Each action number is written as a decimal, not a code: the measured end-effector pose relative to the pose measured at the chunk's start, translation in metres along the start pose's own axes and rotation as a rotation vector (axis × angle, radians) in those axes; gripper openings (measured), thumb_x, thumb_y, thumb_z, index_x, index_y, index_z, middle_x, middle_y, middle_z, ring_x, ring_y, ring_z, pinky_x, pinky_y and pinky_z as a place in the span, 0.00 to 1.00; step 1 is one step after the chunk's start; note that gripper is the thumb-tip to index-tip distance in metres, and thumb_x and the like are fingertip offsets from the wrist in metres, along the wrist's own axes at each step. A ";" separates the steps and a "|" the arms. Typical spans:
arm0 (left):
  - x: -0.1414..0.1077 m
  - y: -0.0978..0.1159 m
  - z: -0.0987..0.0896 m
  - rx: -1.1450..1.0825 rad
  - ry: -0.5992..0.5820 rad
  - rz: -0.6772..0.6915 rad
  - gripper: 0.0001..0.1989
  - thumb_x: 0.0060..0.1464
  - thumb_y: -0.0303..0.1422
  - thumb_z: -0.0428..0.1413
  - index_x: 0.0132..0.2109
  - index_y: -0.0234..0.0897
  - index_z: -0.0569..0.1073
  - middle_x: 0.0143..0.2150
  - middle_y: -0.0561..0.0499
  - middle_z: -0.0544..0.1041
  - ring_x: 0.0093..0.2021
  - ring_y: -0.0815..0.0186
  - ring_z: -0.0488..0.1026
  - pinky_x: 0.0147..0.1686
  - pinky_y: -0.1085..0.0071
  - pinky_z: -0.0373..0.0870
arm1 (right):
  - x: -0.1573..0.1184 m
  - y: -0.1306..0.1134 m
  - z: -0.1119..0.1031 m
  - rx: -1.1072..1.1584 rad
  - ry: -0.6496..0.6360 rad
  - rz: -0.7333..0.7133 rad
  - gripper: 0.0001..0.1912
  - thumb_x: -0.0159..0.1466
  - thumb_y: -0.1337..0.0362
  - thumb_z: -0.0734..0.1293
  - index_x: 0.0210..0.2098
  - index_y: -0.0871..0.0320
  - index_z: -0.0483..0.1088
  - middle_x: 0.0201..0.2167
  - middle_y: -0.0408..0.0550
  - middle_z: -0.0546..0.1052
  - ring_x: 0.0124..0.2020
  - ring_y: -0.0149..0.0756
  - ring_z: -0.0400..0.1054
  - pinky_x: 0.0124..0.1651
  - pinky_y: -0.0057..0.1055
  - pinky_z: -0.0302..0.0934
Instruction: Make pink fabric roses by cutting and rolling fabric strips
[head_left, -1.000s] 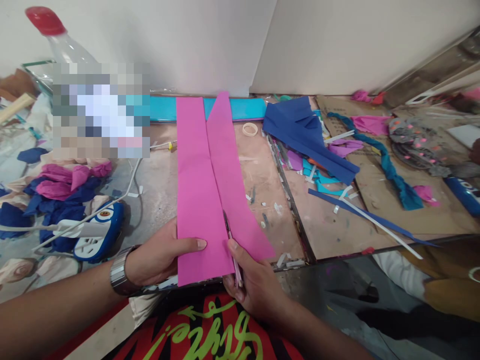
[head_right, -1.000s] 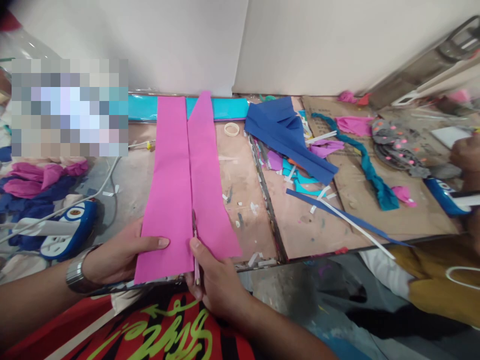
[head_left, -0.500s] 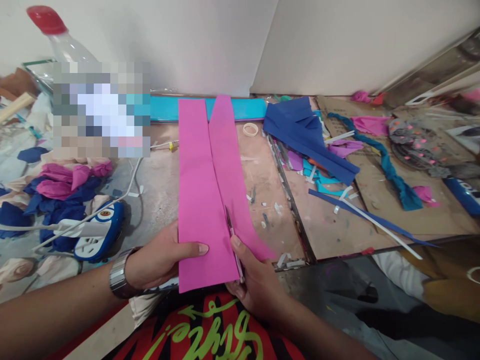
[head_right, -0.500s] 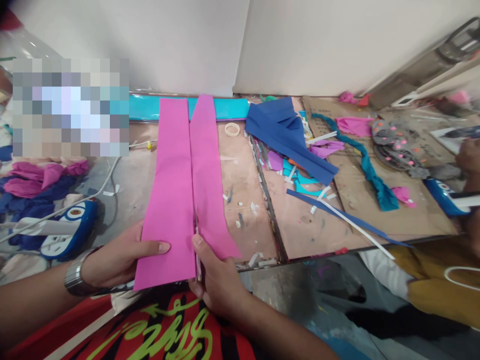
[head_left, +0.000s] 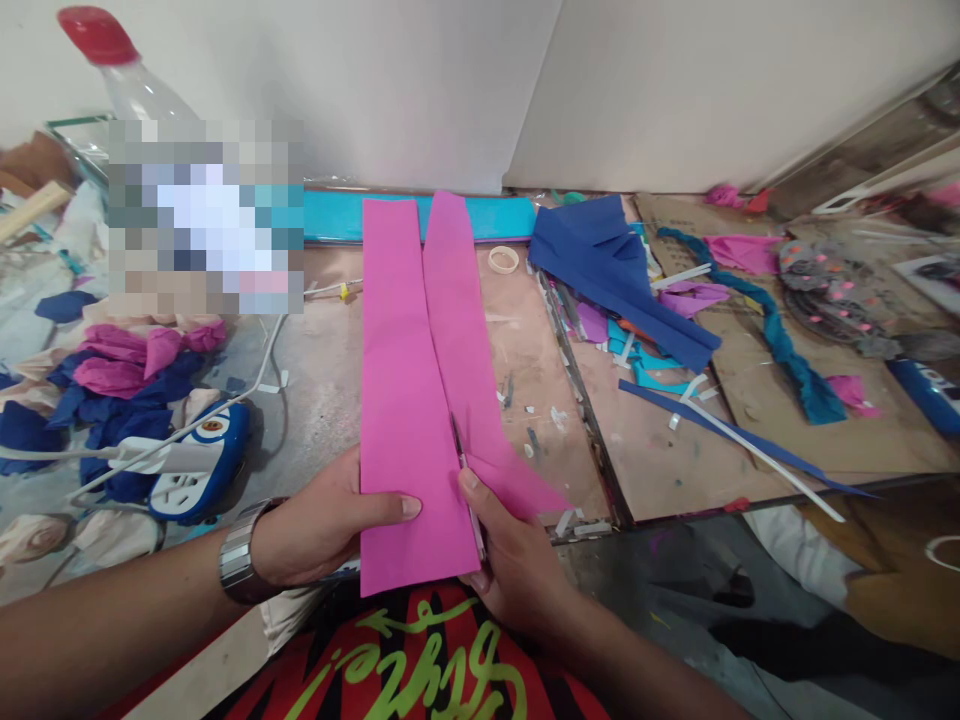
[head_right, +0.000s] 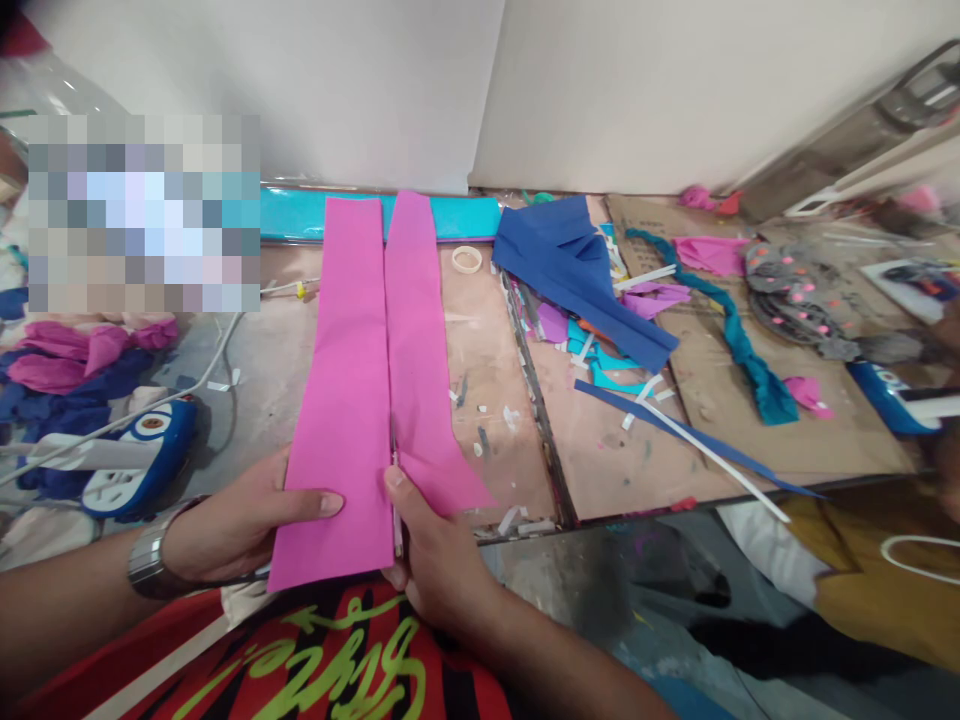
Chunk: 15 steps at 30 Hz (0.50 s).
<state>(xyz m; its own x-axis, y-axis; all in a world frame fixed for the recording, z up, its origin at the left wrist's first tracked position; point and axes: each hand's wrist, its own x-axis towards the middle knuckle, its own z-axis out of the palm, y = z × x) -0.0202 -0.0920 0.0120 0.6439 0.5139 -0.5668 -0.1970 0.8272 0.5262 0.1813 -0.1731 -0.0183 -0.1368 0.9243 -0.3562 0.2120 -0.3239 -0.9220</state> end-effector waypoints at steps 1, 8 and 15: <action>0.000 0.000 0.000 0.000 0.001 -0.002 0.27 0.48 0.26 0.69 0.56 0.34 0.74 0.55 0.36 0.79 0.49 0.52 0.81 0.49 0.58 0.77 | -0.001 0.003 0.000 -0.030 0.008 -0.019 0.25 0.55 0.61 0.73 0.52 0.49 0.74 0.38 0.51 0.80 0.44 0.49 0.75 0.41 0.39 0.73; 0.003 0.009 0.001 -0.102 0.045 -0.011 0.22 0.55 0.33 0.65 0.57 0.32 0.76 0.49 0.37 0.83 0.43 0.52 0.82 0.42 0.61 0.79 | -0.004 0.015 -0.001 -0.099 0.039 -0.036 0.35 0.53 0.61 0.74 0.60 0.50 0.69 0.54 0.54 0.76 0.55 0.53 0.71 0.50 0.45 0.72; 0.009 0.017 -0.001 -0.104 0.196 -0.023 0.17 0.59 0.30 0.61 0.54 0.30 0.76 0.48 0.36 0.83 0.39 0.54 0.83 0.41 0.60 0.81 | -0.002 -0.003 0.007 0.188 0.005 0.056 0.23 0.61 0.53 0.70 0.54 0.50 0.71 0.32 0.49 0.77 0.33 0.44 0.75 0.31 0.38 0.72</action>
<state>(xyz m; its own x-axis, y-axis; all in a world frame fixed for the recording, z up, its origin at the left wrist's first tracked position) -0.0183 -0.0733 0.0152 0.4954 0.5207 -0.6954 -0.2655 0.8529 0.4495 0.1743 -0.1752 -0.0164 -0.1253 0.9044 -0.4078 0.0350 -0.4068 -0.9129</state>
